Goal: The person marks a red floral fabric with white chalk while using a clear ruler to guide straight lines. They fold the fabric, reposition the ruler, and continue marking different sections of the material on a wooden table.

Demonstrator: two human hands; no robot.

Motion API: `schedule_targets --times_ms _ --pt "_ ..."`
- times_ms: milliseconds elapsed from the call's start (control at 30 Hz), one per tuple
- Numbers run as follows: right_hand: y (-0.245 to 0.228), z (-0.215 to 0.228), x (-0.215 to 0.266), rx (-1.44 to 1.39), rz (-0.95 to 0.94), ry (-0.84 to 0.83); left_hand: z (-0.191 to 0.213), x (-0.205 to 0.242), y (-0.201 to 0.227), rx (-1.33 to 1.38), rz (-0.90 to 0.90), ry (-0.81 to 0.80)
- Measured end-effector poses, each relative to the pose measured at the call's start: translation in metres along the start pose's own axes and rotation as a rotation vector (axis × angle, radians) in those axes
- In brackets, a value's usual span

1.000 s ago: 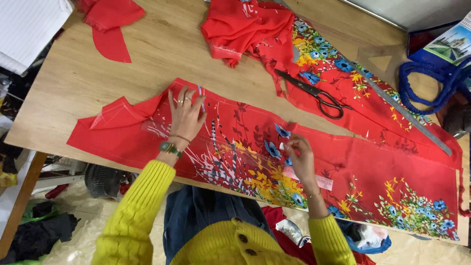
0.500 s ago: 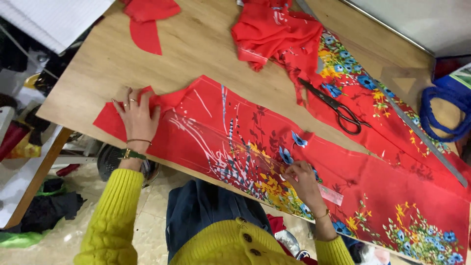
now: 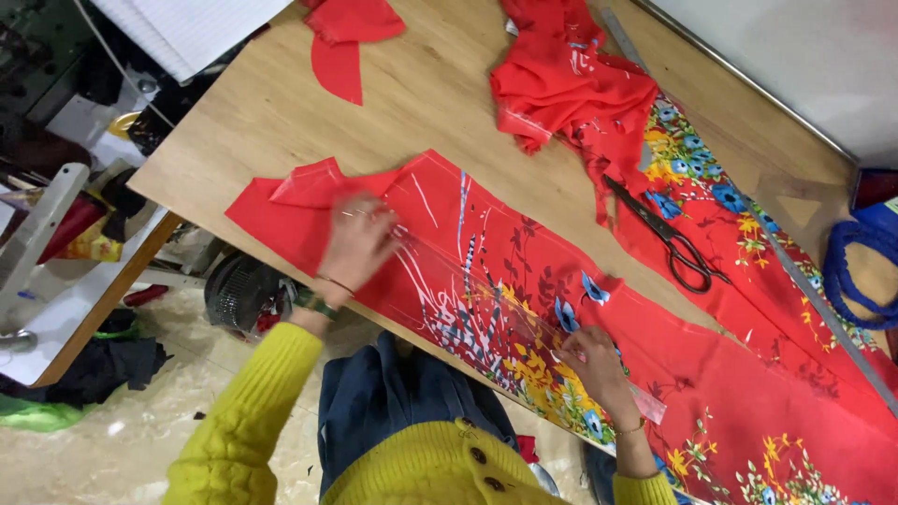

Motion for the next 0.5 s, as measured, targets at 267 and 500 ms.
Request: schedule_targets --times_ms 267,500 --pt "-0.014 0.003 0.0 0.064 -0.018 -0.009 -0.057 -0.018 0.038 0.087 -0.015 -0.485" --pt "-0.01 0.003 0.001 0.043 0.057 0.033 -0.07 -0.033 0.046 0.018 -0.085 -0.602"
Point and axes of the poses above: each hand's wrist, its own x-axis away from the middle knuckle, its own z-axis out of the back of the hand, y = z × x, the point moved 6 cm from there along -x, towards the middle knuckle, and after that the axes turned 1 degree about x, right-handed, at the moved point
